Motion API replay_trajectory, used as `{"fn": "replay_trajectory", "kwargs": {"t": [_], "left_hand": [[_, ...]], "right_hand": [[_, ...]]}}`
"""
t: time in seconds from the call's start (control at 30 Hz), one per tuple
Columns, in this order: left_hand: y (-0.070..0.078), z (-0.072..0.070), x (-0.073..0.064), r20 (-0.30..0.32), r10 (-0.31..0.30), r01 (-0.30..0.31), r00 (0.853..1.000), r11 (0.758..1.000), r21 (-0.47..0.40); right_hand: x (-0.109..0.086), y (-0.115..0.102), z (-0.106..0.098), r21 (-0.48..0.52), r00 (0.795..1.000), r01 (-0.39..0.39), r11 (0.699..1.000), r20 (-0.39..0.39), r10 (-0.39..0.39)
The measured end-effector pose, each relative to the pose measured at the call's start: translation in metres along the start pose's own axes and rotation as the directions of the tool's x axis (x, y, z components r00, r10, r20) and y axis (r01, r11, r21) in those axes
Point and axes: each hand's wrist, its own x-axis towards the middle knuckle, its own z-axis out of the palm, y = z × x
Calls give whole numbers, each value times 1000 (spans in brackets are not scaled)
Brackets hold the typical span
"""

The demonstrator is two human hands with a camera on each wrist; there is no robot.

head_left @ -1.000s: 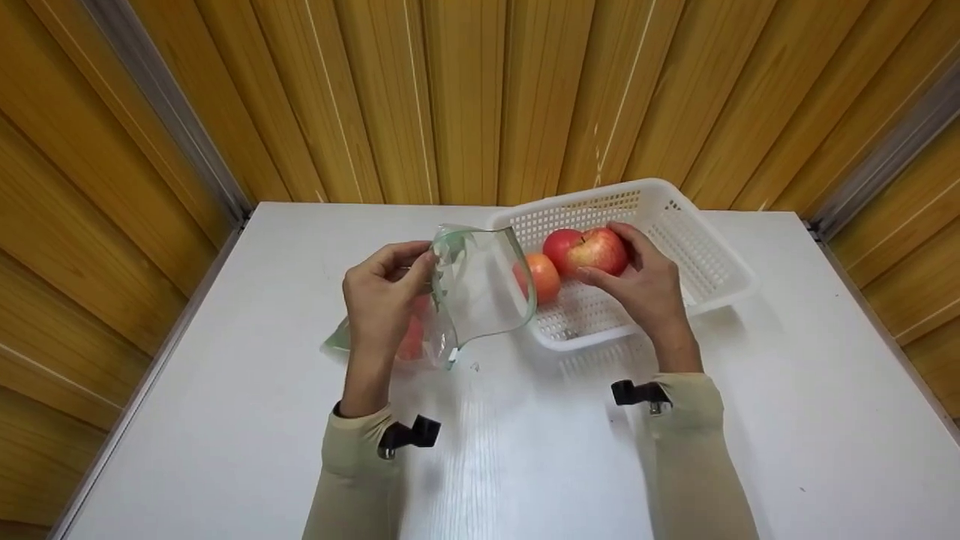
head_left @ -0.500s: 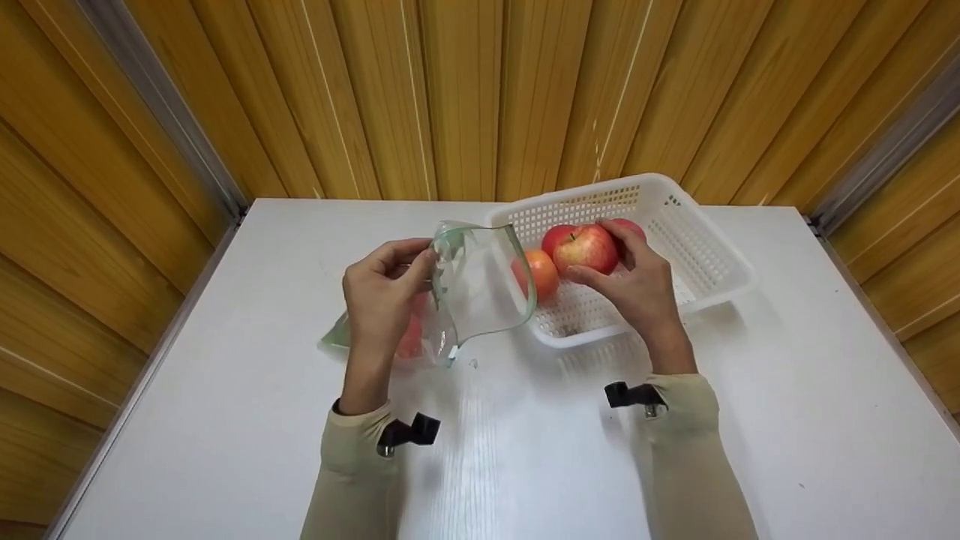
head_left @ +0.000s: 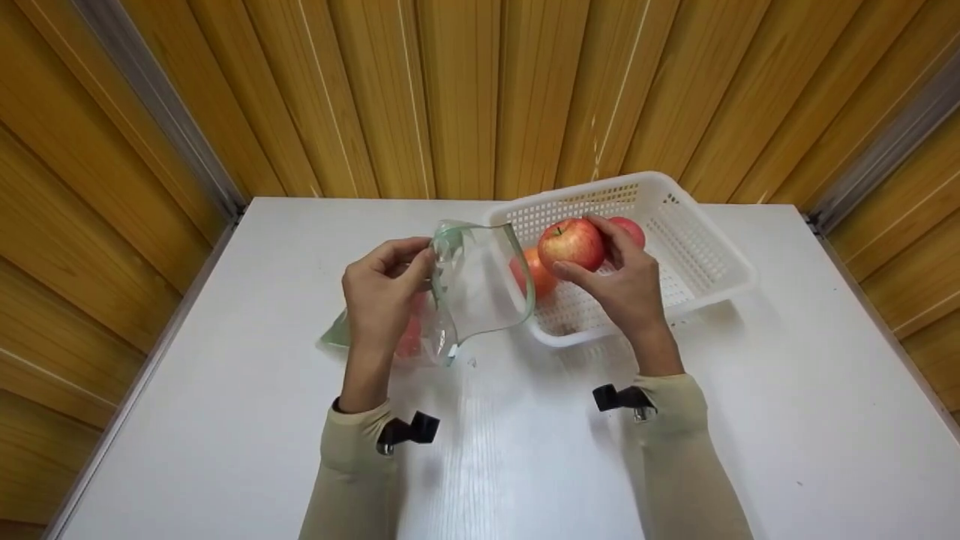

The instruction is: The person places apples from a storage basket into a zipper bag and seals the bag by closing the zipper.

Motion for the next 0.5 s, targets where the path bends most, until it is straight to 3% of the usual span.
{"fn": "replay_trajectory", "kwargs": {"t": [0.5], "left_hand": [[-4, 4, 3, 7, -10, 10, 1000, 1000, 2]], "right_hand": [[-3, -18, 12, 27, 989, 148, 989, 17, -148]]}}
